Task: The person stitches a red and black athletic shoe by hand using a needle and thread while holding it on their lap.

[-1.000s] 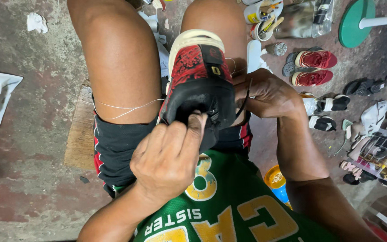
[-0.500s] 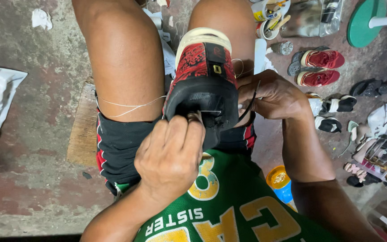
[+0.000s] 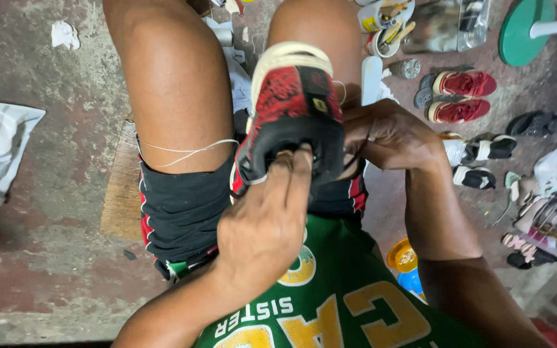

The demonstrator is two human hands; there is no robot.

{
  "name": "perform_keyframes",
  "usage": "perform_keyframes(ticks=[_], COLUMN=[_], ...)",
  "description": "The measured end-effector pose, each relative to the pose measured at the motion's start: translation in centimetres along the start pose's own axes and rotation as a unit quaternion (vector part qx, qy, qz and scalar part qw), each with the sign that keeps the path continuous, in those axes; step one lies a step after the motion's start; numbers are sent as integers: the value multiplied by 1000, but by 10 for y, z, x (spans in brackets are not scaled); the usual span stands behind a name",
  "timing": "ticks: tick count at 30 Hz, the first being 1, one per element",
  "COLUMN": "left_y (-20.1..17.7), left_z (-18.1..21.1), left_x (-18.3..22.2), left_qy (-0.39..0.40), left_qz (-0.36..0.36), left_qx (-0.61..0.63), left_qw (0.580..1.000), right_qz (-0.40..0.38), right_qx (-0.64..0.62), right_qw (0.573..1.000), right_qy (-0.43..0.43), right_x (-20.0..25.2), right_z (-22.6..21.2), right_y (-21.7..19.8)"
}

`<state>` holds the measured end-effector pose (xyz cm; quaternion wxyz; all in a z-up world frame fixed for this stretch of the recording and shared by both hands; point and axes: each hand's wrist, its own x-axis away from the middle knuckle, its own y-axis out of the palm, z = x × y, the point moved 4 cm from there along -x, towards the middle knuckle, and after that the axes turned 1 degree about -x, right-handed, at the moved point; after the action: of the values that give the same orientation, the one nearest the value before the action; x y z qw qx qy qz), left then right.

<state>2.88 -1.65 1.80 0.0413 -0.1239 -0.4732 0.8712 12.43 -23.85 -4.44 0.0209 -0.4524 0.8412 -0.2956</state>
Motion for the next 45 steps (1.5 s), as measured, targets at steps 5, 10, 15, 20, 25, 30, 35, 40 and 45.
perform_keyframes(ticks=[5, 10, 15, 20, 25, 30, 35, 40, 45], left_y=[16, 19, 17, 21, 26, 15, 11, 10, 1], left_z=[-8, -10, -10, -1, 6, 1, -18, -17, -4], left_x=[-1, 0, 2, 6, 6, 8, 16, 16, 17], left_qy=[-30, -30, -61, -52, -30, -42, -71, -80, -66], left_qz=[-16, -4, 13, 35, 11, 43, 75, 78, 52], left_qx=[90, 100, 84, 35, 6, -46, -67, -36, 40], left_qw=[995, 995, 995, 997, 999, 997, 992, 993, 996], right_qz=[-22, 1, 24, 45, 240, 152, 108, 112, 121], right_qx=[-34, -69, -63, 107, 98, 219, 214, 182, 162], right_qw=[999, 995, 995, 993, 966, 961, 968, 973, 976], right_qy=[-31, -75, -70, -21, 3, 77, 71, 92, 86], right_x=[-12, -7, -2, 1, -8, -22, -15, -11, -4], right_z=[-13, -15, -9, -51, -108, -97, -89, -83, -81], right_y=[0, -1, 1, -9, -14, -4, -4, 3, 5])
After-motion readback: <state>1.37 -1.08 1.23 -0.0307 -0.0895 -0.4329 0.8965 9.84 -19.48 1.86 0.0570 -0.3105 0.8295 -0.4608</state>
